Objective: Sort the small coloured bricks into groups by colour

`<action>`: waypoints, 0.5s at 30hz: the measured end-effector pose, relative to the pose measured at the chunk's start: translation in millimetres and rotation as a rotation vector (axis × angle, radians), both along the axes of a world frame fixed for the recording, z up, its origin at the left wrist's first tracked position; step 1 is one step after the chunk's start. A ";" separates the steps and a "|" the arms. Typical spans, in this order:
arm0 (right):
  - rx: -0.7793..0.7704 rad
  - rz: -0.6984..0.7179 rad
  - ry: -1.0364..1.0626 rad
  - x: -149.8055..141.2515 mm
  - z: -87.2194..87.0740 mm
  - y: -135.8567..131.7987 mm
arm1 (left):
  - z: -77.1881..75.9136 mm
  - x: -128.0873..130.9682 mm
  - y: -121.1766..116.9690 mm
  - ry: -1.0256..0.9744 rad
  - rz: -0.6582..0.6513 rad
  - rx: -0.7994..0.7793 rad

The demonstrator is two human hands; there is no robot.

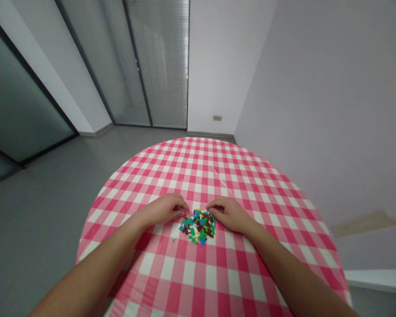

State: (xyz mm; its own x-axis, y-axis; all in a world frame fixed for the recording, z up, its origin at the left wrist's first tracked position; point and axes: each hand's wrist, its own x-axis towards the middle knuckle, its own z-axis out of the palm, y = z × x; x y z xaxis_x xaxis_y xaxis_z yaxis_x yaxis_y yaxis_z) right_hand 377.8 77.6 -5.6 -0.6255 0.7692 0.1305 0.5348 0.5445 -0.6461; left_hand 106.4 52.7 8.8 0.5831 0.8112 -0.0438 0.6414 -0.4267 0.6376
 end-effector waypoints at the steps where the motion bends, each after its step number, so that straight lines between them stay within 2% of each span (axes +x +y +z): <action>1: 0.002 0.004 -0.006 0.0 -0.1 0.2 | 4.4 -2.5 -1.5 0.030 -0.019 -0.056; 4: -0.005 0.003 -0.006 -0.1 -0.6 1.1 | 20.5 -9.2 -8.7 0.134 -0.032 -0.250; 8: -0.027 -0.008 0.021 -0.9 -1.6 2.5 | 36.0 -6.9 -21.8 0.218 -0.053 -0.363; 15: -0.002 -0.010 0.008 -0.6 -2.4 3.4 | 35.7 18.0 -34.8 0.420 -0.038 -0.224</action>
